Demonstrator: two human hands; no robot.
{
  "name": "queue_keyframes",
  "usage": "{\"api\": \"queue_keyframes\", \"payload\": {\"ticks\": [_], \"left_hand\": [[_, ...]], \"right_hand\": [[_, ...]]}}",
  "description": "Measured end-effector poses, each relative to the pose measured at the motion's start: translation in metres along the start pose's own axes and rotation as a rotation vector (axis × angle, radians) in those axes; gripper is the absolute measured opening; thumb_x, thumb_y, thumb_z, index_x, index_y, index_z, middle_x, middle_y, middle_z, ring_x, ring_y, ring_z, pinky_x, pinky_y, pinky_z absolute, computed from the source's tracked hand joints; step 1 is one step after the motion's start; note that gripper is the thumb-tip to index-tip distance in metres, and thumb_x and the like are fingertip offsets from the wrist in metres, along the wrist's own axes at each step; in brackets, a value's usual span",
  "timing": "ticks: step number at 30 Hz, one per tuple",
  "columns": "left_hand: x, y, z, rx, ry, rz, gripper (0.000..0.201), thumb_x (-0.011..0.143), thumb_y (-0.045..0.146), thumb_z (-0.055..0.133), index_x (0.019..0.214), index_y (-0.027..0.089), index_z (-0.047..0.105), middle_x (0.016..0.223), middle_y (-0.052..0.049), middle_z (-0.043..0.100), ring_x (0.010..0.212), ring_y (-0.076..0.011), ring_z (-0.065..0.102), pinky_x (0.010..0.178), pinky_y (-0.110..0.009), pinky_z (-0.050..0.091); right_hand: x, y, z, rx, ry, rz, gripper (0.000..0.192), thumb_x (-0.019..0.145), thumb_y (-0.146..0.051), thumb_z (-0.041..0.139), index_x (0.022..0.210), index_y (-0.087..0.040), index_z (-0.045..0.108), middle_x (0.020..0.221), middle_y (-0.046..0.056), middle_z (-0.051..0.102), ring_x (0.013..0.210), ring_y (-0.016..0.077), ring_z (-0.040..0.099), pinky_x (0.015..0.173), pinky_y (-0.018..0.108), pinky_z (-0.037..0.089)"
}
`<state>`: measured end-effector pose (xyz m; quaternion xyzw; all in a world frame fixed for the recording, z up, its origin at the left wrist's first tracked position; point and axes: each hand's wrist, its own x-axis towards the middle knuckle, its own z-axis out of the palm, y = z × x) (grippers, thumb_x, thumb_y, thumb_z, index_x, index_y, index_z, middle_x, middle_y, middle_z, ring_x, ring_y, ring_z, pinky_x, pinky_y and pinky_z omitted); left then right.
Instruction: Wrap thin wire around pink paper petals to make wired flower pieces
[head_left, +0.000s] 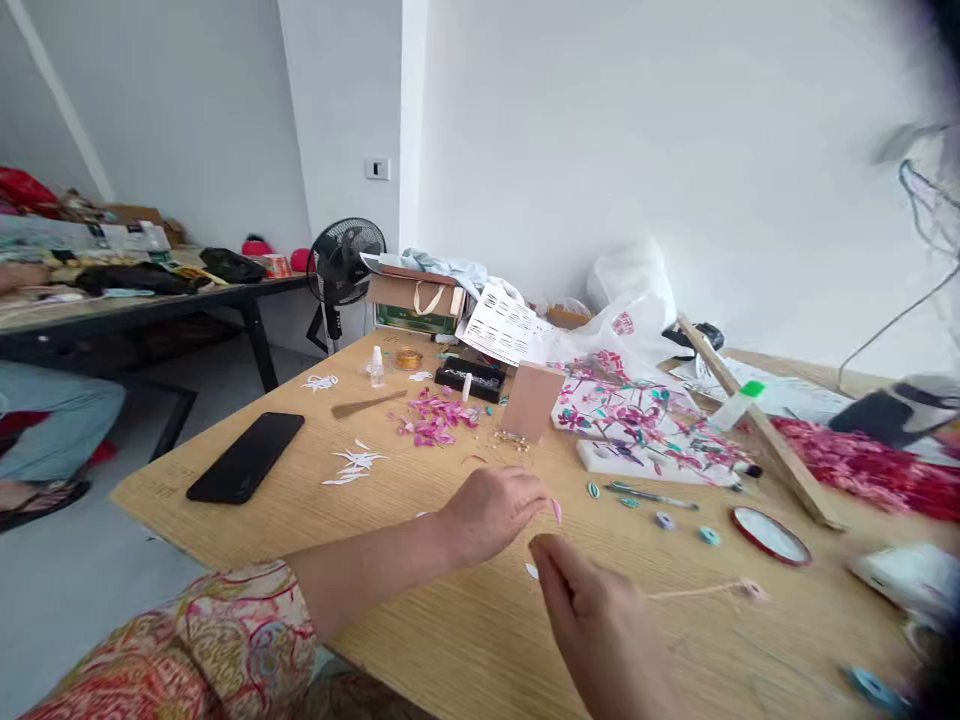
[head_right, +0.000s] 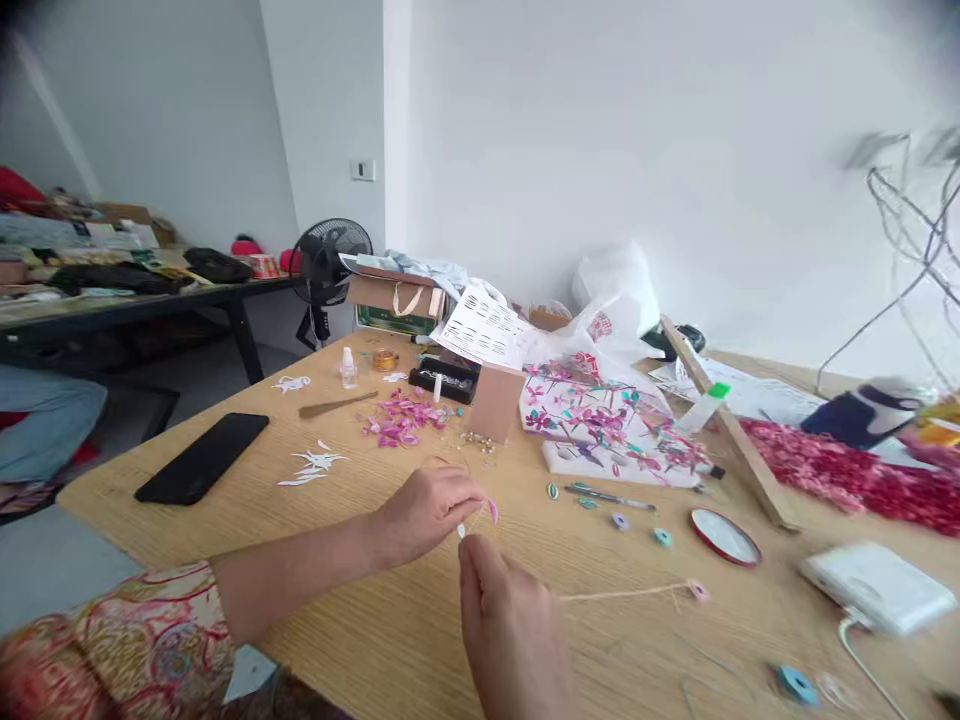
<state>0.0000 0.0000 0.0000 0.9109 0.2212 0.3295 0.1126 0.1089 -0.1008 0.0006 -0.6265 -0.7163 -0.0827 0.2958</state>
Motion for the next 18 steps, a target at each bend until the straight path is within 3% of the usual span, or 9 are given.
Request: {"api": "queue_keyframes", "payload": {"ticks": [3,6,12,18], "left_hand": [[-0.005,0.007,-0.004,-0.024,-0.129,0.107,0.022,0.085,0.018,0.038,0.082,0.013,0.06,0.077,-0.003,0.062,0.075,-0.0117,0.056,0.068,-0.02,0.042],[-0.007,0.013,-0.01,-0.144,-0.162,0.138,0.022,0.085,0.018,0.04,0.082,0.012,0.06,0.078,-0.004,0.062,0.075,-0.0105,0.056,0.069,-0.018,0.042],[-0.007,0.016,-0.013,-0.384,-0.036,-0.126,0.016,0.08,0.014,0.047,0.082,0.015,0.063,0.061,0.002,0.057,0.059,-0.0072,0.052,0.061,-0.016,0.041],[-0.003,0.011,-0.011,-0.405,0.074,-0.207,0.017,0.079,0.012,0.048,0.081,0.016,0.064,0.059,0.003,0.055,0.06,-0.0076,0.051,0.063,-0.017,0.039]], "right_hand": [[0.019,0.009,-0.028,-0.028,0.017,0.031,0.033,0.083,-0.034,0.034,0.062,-0.022,0.056,0.046,-0.002,0.058,0.039,0.011,0.052,0.039,0.019,0.028],[0.038,0.026,-0.037,-0.007,-0.032,0.094,0.029,0.081,-0.036,0.037,0.069,-0.022,0.06,0.052,-0.001,0.061,0.045,0.0128,0.054,0.043,0.02,0.031],[0.043,0.057,-0.003,0.228,-0.168,0.219,0.034,0.08,-0.04,0.037,0.066,-0.018,0.059,0.053,-0.001,0.056,0.05,0.0125,0.05,0.047,0.019,0.036],[0.014,0.037,0.023,0.274,-0.161,0.177,0.039,0.083,-0.04,0.034,0.064,-0.018,0.059,0.044,-0.004,0.047,0.042,0.0105,0.045,0.041,0.018,0.032]]}}
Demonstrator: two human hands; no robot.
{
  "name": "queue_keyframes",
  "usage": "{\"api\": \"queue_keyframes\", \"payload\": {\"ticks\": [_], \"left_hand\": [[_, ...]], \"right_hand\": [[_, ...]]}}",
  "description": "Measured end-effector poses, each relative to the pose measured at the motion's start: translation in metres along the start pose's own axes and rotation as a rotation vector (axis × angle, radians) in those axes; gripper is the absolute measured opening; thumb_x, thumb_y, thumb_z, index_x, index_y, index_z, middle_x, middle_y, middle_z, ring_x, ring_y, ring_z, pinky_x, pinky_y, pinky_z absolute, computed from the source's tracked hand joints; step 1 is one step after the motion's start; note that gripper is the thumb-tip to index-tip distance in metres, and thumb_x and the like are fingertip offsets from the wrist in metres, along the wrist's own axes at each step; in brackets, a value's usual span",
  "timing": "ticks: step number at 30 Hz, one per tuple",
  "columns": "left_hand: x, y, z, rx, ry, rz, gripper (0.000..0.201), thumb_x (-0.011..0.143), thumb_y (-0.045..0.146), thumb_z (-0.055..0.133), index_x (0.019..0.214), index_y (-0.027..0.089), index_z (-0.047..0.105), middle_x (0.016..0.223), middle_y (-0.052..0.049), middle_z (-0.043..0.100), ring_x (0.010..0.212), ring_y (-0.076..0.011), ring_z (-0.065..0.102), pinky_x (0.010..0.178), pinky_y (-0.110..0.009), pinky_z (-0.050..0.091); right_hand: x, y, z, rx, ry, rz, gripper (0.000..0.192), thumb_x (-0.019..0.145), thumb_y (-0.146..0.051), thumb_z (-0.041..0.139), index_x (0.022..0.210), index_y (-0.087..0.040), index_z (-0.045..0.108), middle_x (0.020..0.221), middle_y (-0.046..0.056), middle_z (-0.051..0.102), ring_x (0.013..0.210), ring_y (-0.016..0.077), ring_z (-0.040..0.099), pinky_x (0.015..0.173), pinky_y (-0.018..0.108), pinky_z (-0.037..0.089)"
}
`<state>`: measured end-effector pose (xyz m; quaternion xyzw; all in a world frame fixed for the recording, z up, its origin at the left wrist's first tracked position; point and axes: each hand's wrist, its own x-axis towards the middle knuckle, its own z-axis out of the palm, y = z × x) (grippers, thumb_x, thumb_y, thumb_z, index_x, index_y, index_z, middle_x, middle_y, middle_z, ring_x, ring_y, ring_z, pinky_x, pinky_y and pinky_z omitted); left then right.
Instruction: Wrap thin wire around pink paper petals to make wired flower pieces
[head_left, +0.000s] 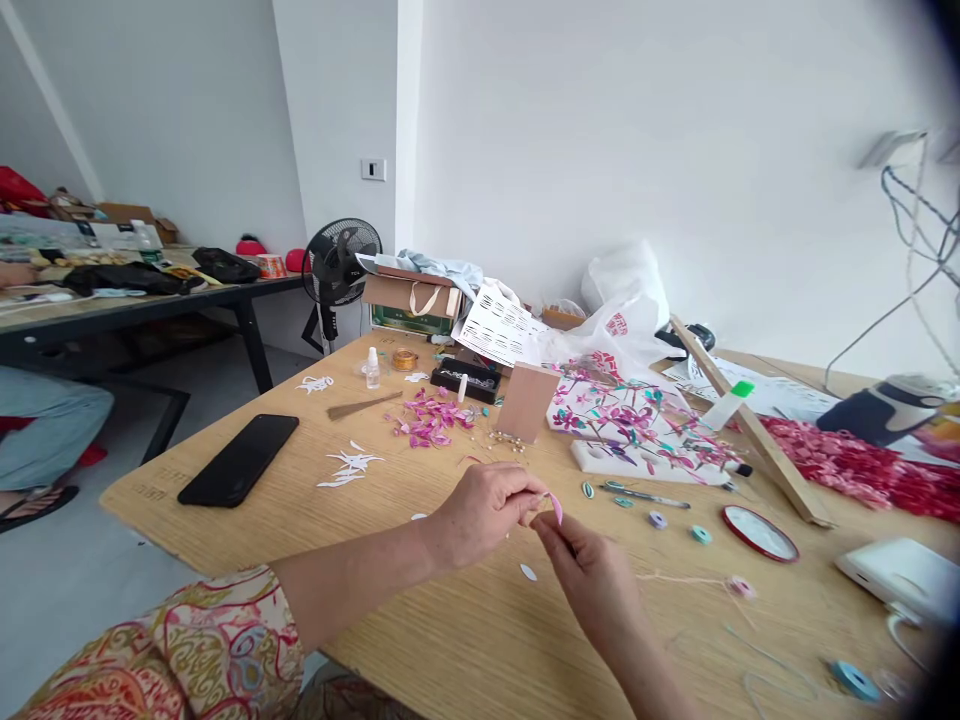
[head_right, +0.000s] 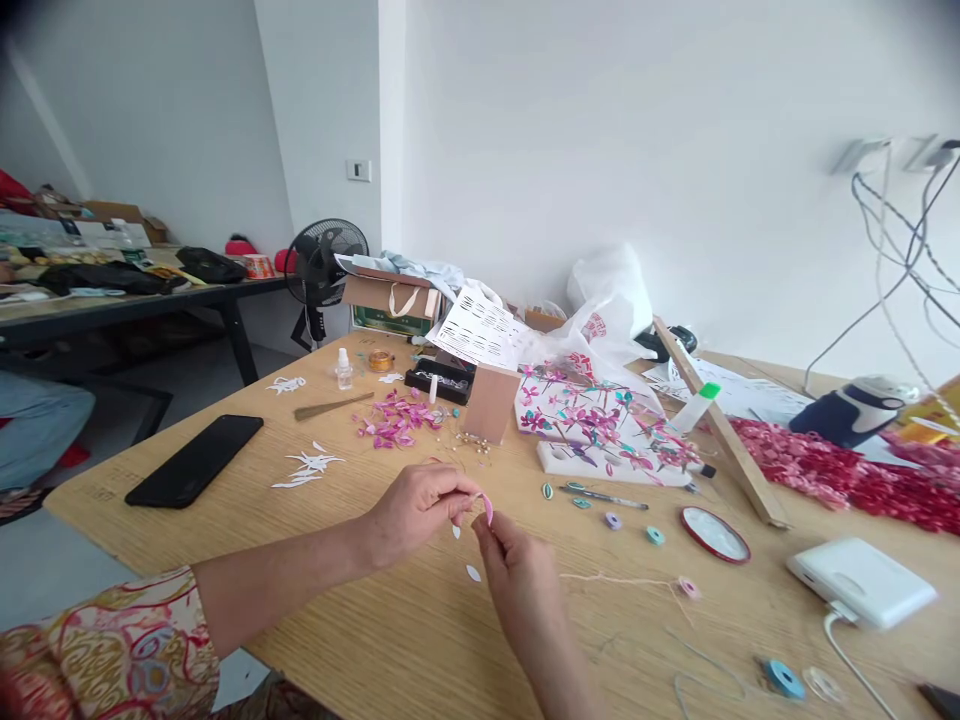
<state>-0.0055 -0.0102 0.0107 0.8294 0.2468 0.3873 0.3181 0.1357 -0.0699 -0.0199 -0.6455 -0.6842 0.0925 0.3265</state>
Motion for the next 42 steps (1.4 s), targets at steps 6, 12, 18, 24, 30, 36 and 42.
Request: {"api": "queue_keyframes", "payload": {"ticks": [6,12,18,24,30,36,42], "left_hand": [[0.005,-0.005,0.004,0.086,-0.017,0.044,0.016,0.079,0.01,0.047,0.08,0.016,0.062,0.068,0.002,0.06,0.058,-0.0066,0.052,0.064,-0.018,0.039],[0.005,-0.007,0.006,0.273,-0.049,0.184,0.02,0.083,0.016,0.043,0.081,0.019,0.062,0.072,0.002,0.06,0.072,-0.0085,0.055,0.072,-0.019,0.038],[0.005,-0.009,0.007,0.477,-0.098,0.317,0.023,0.085,0.015,0.036,0.086,0.02,0.059,0.076,0.0,0.058,0.075,-0.0104,0.054,0.067,-0.02,0.038],[-0.002,-0.009,0.008,0.625,-0.231,0.472,0.018,0.084,0.016,0.038,0.088,0.018,0.056,0.077,-0.001,0.057,0.071,-0.0126,0.052,0.064,-0.023,0.038],[-0.008,0.007,0.001,0.289,-0.224,0.416,0.022,0.086,0.016,0.037,0.084,0.015,0.059,0.075,-0.003,0.06,0.072,-0.0096,0.054,0.067,-0.019,0.041],[-0.002,0.008,-0.001,0.093,-0.009,0.165,0.016,0.08,0.015,0.047,0.076,0.016,0.063,0.068,0.0,0.061,0.062,-0.0075,0.053,0.065,-0.018,0.04],[0.004,-0.01,0.006,0.323,-0.076,0.193,0.023,0.084,0.014,0.04,0.079,0.017,0.062,0.072,0.0,0.059,0.07,-0.0094,0.054,0.069,-0.019,0.039]], "right_hand": [[-0.023,-0.028,0.009,-0.036,0.111,-0.002,0.039,0.085,-0.035,0.03,0.063,-0.019,0.057,0.04,-0.003,0.049,0.034,0.0099,0.045,0.038,0.018,0.031],[-0.027,-0.043,-0.009,-0.073,0.138,0.016,0.037,0.084,-0.034,0.031,0.061,-0.019,0.056,0.038,-0.002,0.053,0.032,0.0106,0.05,0.038,0.018,0.032],[-0.035,-0.046,-0.002,-0.239,0.186,0.025,0.04,0.085,-0.033,0.027,0.062,-0.02,0.057,0.04,-0.001,0.058,0.033,0.0128,0.054,0.035,0.02,0.03],[-0.025,-0.046,-0.044,-0.459,0.209,-0.062,0.032,0.082,-0.035,0.034,0.066,-0.024,0.06,0.05,-0.001,0.062,0.041,0.0139,0.057,0.038,0.021,0.028],[0.011,-0.008,-0.063,-0.223,0.128,0.059,0.032,0.08,-0.04,0.04,0.07,-0.02,0.063,0.049,-0.001,0.058,0.045,0.0132,0.052,0.043,0.021,0.034],[-0.006,0.0,-0.008,0.02,0.046,0.041,0.04,0.083,-0.042,0.033,0.064,-0.018,0.057,0.049,-0.002,0.055,0.047,0.0121,0.051,0.044,0.019,0.037],[-0.043,-0.03,0.012,-0.315,0.092,-0.051,0.033,0.087,-0.028,0.03,0.066,-0.021,0.054,0.045,-0.002,0.057,0.037,0.0123,0.054,0.038,0.021,0.028]]}}
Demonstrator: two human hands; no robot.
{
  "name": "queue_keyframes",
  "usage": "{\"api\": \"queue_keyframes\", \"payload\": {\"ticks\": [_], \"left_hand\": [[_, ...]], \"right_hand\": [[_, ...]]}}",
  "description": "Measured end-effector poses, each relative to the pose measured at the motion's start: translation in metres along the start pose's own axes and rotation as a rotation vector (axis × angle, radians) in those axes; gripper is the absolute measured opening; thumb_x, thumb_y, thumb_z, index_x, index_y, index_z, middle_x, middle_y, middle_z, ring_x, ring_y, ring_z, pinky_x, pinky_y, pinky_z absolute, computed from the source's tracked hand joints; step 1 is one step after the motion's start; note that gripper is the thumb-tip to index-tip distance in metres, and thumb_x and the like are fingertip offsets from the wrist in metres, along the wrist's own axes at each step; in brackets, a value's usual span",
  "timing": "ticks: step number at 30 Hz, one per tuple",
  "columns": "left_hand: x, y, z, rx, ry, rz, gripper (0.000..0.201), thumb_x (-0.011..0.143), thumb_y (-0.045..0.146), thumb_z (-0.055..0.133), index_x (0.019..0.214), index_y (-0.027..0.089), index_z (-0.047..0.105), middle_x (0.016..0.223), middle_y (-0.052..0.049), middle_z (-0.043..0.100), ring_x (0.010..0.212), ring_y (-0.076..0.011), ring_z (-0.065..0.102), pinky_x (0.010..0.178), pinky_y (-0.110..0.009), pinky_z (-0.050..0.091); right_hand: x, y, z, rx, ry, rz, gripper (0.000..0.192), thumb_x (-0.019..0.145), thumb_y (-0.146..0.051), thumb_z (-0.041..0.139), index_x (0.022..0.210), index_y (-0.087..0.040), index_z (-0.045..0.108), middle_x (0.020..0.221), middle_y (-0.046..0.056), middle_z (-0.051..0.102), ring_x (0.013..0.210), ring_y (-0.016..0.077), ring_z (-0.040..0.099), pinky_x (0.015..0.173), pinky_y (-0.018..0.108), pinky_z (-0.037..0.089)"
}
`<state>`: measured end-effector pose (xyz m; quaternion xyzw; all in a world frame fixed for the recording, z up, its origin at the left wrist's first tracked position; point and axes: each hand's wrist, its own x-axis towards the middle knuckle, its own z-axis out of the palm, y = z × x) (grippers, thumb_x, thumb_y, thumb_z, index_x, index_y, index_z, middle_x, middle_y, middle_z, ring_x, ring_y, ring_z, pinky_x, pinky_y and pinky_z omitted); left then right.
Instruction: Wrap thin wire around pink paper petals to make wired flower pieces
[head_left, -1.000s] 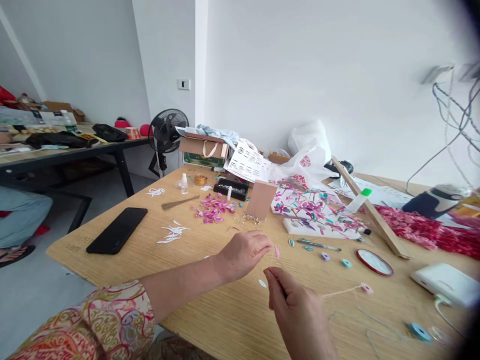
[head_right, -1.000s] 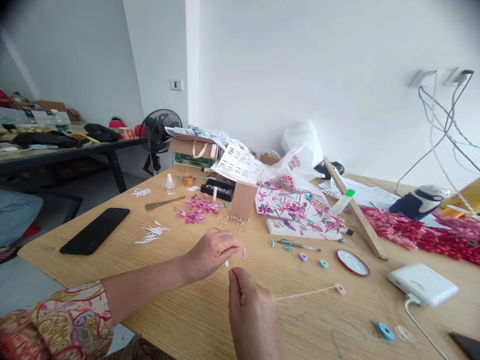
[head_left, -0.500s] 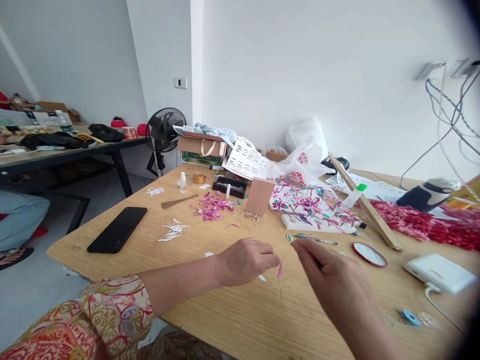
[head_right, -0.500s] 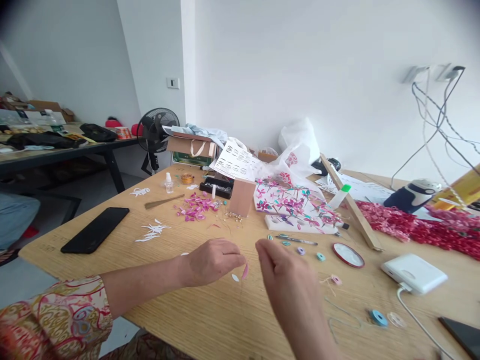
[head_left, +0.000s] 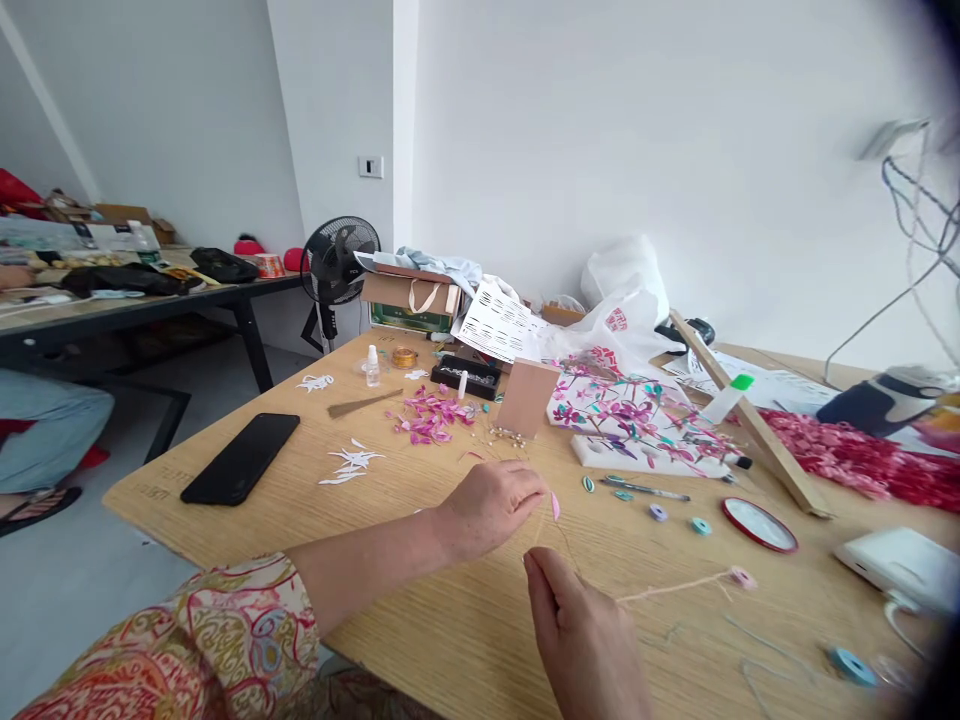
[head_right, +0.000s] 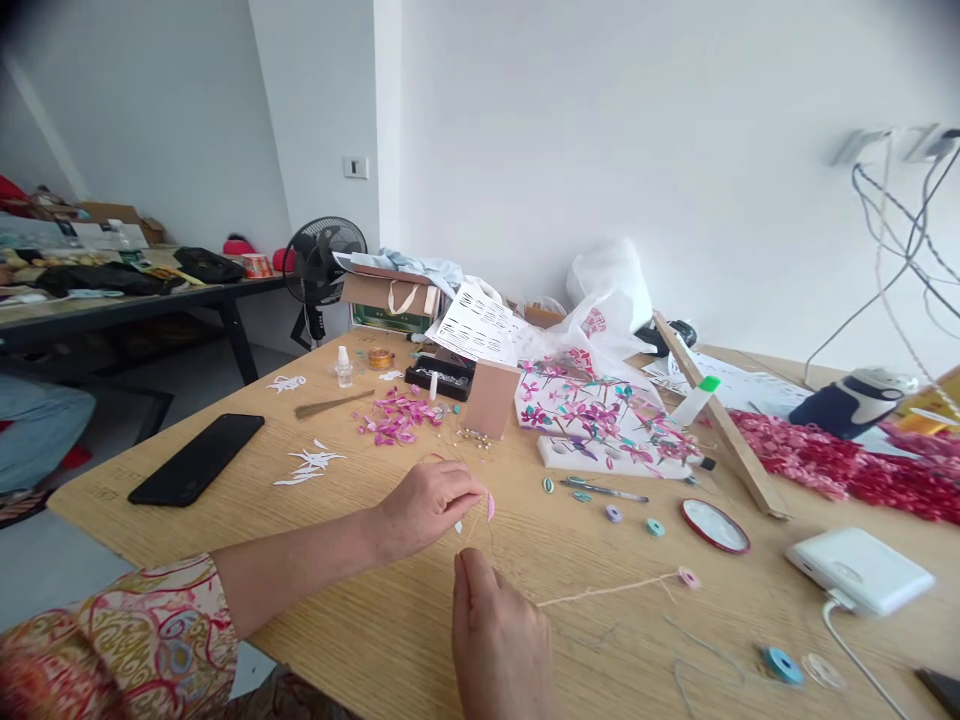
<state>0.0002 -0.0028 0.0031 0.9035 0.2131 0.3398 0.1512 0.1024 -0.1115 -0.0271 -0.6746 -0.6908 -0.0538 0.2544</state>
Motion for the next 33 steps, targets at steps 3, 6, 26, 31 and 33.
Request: {"api": "queue_keyframes", "payload": {"ticks": [3,6,26,31,33], "left_hand": [[-0.003,-0.003,0.004,0.153,-0.138,0.131,0.022,0.085,0.015,0.037,0.086,0.018,0.06,0.075,-0.002,0.058,0.073,-0.0119,0.053,0.067,-0.021,0.039],[-0.009,0.0,0.003,0.193,-0.225,0.266,0.021,0.083,0.014,0.039,0.089,0.018,0.058,0.078,-0.002,0.058,0.073,-0.0124,0.052,0.068,-0.022,0.039],[-0.003,-0.001,0.002,-0.003,-0.105,0.007,0.022,0.083,0.014,0.041,0.078,0.017,0.062,0.071,0.0,0.059,0.071,-0.01,0.053,0.067,-0.019,0.039],[-0.012,0.005,0.001,0.156,-0.275,0.24,0.022,0.083,0.013,0.038,0.086,0.018,0.059,0.078,-0.002,0.057,0.071,-0.0115,0.052,0.066,-0.021,0.039],[-0.014,0.009,-0.003,0.115,-0.291,0.276,0.025,0.084,0.013,0.036,0.087,0.02,0.06,0.077,-0.001,0.057,0.069,-0.0104,0.051,0.066,-0.02,0.039]], "right_hand": [[-0.004,-0.007,-0.022,-0.215,0.013,-0.034,0.026,0.083,-0.026,0.036,0.064,-0.023,0.052,0.046,-0.003,0.058,0.036,0.0129,0.055,0.037,0.022,0.023],[0.01,0.001,-0.053,-0.289,0.112,-0.029,0.026,0.082,-0.034,0.036,0.07,-0.026,0.058,0.056,0.0,0.064,0.04,0.014,0.055,0.038,0.023,0.024],[-0.009,-0.003,-0.009,0.01,-0.031,-0.006,0.032,0.086,-0.029,0.032,0.061,-0.021,0.05,0.043,-0.002,0.055,0.037,0.0111,0.053,0.039,0.021,0.026],[0.011,0.002,-0.057,-0.212,0.056,-0.024,0.029,0.082,-0.035,0.035,0.063,-0.025,0.055,0.048,-0.001,0.059,0.038,0.0141,0.055,0.038,0.023,0.023],[0.029,0.016,-0.067,-0.238,0.079,0.048,0.032,0.081,-0.038,0.034,0.061,-0.025,0.056,0.046,0.0,0.058,0.04,0.0156,0.054,0.038,0.023,0.024]]}}
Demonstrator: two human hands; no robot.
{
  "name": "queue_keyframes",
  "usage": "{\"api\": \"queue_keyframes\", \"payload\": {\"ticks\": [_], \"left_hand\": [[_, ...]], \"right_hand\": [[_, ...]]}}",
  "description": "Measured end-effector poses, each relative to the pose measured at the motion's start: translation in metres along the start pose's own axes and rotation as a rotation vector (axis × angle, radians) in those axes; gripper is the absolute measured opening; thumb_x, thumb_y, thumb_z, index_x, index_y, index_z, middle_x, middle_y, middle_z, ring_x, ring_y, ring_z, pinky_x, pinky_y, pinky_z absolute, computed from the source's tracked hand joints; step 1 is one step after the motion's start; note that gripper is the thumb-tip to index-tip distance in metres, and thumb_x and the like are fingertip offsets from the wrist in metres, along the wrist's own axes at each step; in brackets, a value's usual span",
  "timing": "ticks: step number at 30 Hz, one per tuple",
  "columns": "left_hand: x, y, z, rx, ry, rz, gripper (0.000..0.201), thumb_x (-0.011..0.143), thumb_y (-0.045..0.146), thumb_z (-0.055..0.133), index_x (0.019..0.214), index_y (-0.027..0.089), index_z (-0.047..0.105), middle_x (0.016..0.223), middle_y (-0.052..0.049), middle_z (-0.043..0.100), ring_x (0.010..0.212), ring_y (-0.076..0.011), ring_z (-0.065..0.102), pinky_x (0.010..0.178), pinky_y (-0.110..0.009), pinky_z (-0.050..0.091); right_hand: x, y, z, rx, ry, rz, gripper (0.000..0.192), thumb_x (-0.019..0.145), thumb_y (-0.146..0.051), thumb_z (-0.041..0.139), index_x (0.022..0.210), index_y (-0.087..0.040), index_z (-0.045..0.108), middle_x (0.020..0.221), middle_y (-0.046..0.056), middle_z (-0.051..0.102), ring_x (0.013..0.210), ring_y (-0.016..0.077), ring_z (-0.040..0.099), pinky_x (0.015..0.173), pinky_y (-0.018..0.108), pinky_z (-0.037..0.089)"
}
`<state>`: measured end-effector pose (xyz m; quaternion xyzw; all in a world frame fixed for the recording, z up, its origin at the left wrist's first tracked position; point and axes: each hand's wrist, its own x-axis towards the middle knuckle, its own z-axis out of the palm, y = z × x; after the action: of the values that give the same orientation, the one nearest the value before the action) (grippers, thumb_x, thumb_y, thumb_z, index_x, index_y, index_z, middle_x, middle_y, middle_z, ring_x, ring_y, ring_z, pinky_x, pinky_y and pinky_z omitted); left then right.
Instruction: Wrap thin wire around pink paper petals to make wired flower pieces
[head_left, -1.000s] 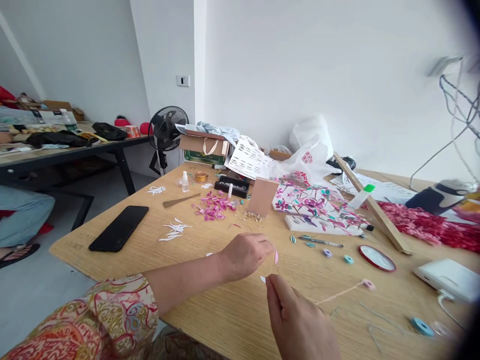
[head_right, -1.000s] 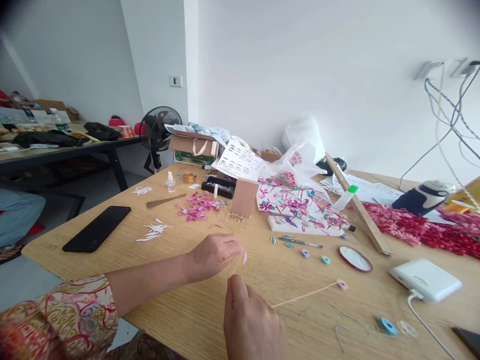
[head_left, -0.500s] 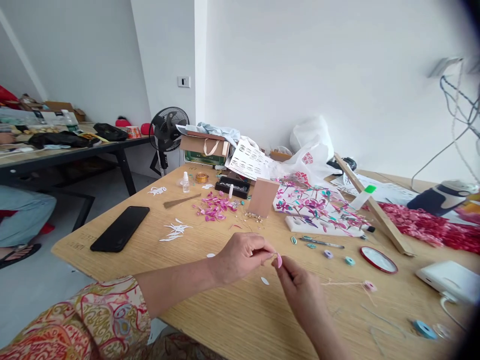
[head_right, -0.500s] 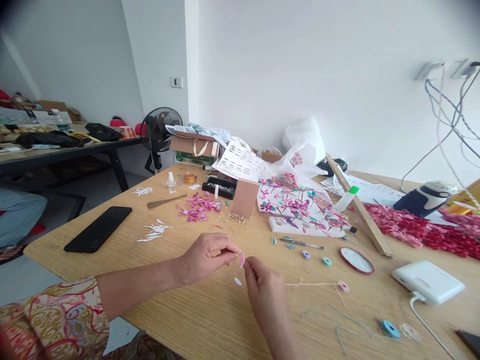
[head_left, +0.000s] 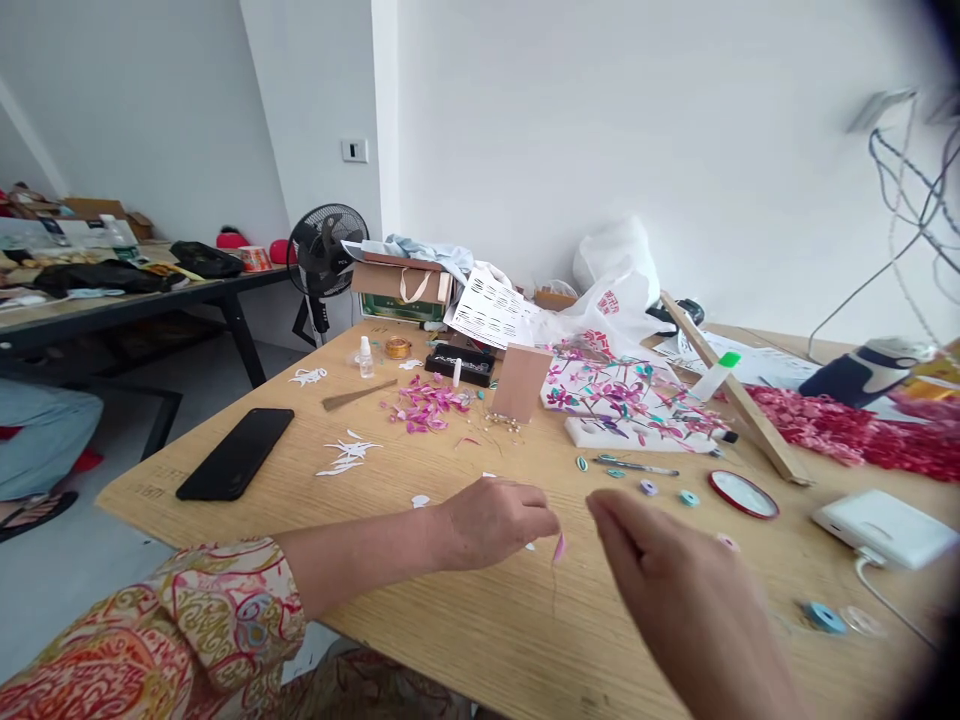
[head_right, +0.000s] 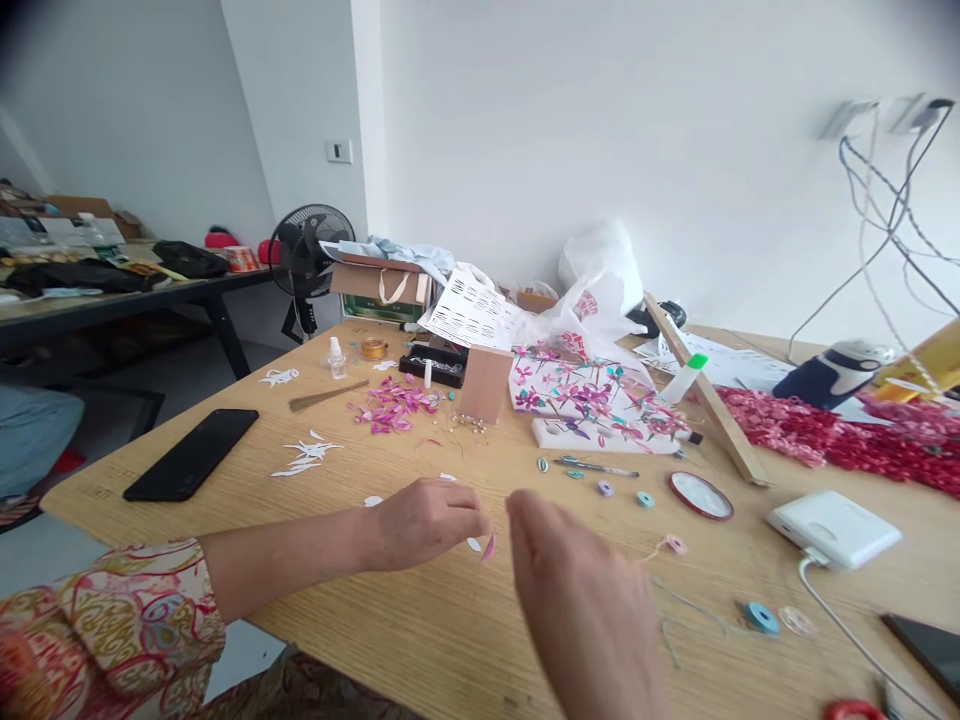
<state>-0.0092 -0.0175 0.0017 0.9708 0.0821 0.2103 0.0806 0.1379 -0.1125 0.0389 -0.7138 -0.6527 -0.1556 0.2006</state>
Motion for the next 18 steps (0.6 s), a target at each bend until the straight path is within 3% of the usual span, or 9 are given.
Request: {"api": "queue_keyframes", "payload": {"ticks": [3,5,10,14,18], "left_hand": [[-0.001,0.004,-0.007,-0.206,0.084,-0.036,0.024,0.085,0.016,0.037,0.085,0.017,0.062,0.075,-0.002,0.058,0.07,-0.0091,0.052,0.066,-0.018,0.04],[-0.001,0.004,-0.01,-0.368,0.193,-0.15,0.018,0.082,0.017,0.044,0.081,0.015,0.063,0.071,-0.002,0.059,0.068,-0.0088,0.053,0.065,-0.017,0.04],[0.004,-0.004,-0.008,-0.634,0.359,-0.471,0.014,0.076,0.014,0.05,0.075,0.014,0.064,0.06,0.001,0.056,0.056,-0.0072,0.051,0.054,-0.016,0.041],[0.011,-0.011,-0.001,-0.515,0.342,-0.504,0.014,0.075,0.012,0.049,0.071,0.013,0.063,0.057,0.003,0.054,0.053,-0.0068,0.049,0.053,-0.017,0.04],[0.012,-0.012,0.005,-0.234,0.219,-0.316,0.018,0.079,0.012,0.046,0.073,0.014,0.063,0.067,0.0,0.059,0.067,-0.0098,0.053,0.065,-0.019,0.04]], "right_hand": [[0.02,0.021,0.014,0.118,-0.065,0.096,0.031,0.079,-0.04,0.039,0.066,-0.023,0.061,0.048,0.001,0.059,0.044,0.0163,0.054,0.038,0.022,0.027],[0.022,0.026,0.032,0.287,-0.118,0.08,0.033,0.08,-0.038,0.037,0.065,-0.021,0.06,0.05,0.0,0.06,0.047,0.0147,0.055,0.042,0.021,0.033],[-0.008,0.003,0.068,0.422,-0.097,0.051,0.038,0.085,-0.037,0.029,0.065,-0.019,0.057,0.046,-0.001,0.056,0.042,0.012,0.053,0.043,0.018,0.036],[-0.034,-0.021,0.067,0.338,-0.097,-0.028,0.035,0.087,-0.03,0.027,0.069,-0.02,0.056,0.046,-0.001,0.057,0.04,0.0121,0.054,0.041,0.019,0.033],[-0.037,-0.027,0.04,0.149,-0.08,-0.136,0.03,0.085,-0.025,0.031,0.064,-0.022,0.052,0.046,-0.002,0.056,0.038,0.0114,0.054,0.038,0.02,0.026]]}}
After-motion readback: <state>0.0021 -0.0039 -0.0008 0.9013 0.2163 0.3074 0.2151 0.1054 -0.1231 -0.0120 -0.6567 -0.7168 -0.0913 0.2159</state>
